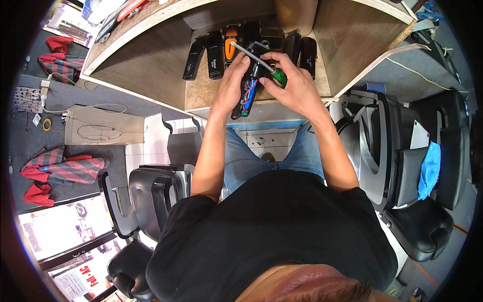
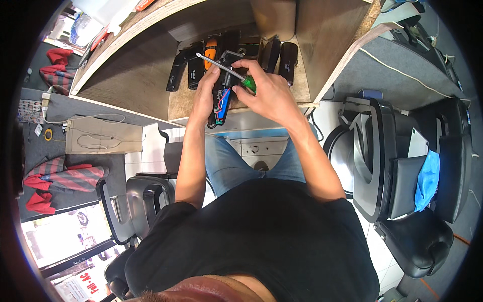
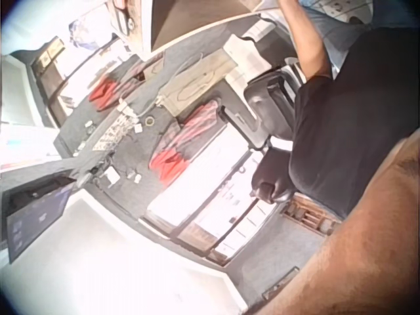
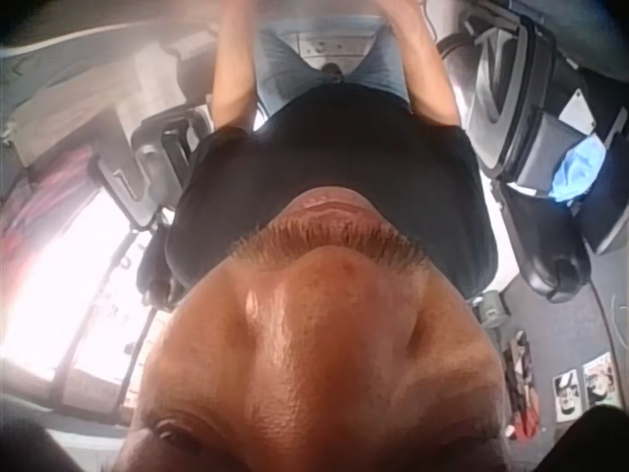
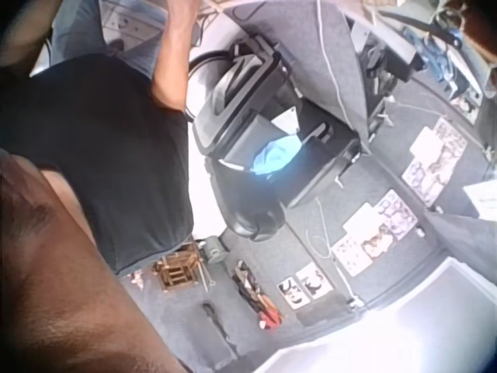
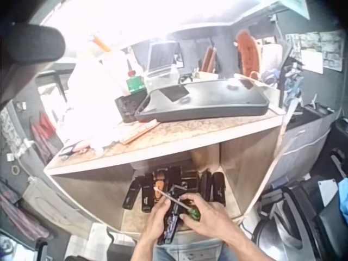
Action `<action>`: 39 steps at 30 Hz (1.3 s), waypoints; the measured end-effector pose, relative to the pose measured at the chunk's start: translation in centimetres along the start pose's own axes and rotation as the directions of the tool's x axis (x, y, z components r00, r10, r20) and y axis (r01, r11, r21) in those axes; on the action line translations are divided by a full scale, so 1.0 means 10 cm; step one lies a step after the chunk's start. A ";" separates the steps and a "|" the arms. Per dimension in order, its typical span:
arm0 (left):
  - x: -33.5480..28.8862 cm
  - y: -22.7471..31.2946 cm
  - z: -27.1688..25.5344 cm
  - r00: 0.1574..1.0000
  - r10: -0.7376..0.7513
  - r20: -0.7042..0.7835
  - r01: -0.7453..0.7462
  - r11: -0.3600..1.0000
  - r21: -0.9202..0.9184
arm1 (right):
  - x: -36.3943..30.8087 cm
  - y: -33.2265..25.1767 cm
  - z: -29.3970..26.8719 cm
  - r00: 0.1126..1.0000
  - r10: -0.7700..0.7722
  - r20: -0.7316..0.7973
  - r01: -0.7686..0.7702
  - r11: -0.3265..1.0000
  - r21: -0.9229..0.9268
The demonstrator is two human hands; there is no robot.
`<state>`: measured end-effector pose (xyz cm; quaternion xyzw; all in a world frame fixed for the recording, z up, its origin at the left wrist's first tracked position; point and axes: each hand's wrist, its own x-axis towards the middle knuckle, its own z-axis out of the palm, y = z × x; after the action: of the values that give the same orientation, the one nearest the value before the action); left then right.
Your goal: The person is repairing a hair clipper by using a screwdriver to remove screws from the casing and internal electronic components while working at a barber station.
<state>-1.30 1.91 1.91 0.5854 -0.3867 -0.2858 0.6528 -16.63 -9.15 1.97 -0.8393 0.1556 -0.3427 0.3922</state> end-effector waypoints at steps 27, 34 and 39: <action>-0.02 -0.01 -0.03 0.999 -0.026 0.029 0.025 1.000 0.017 | 0.00 -0.04 -0.02 0.998 0.056 0.037 -0.053 0.995 -0.084; 0.01 -0.09 -0.10 0.998 -0.022 0.058 0.020 0.999 0.038 | 0.00 -0.07 -0.03 0.997 0.063 0.038 -0.061 0.997 -0.043; 0.02 -0.11 -0.07 0.999 -0.033 0.040 0.032 0.999 0.023 | -0.01 -0.02 -0.02 0.999 0.039 0.009 -0.039 0.999 -0.003</action>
<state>-0.50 1.97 0.82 0.5931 -0.3933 -0.3037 0.6335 -16.83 -9.08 2.16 -0.8383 0.1709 -0.3309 0.3982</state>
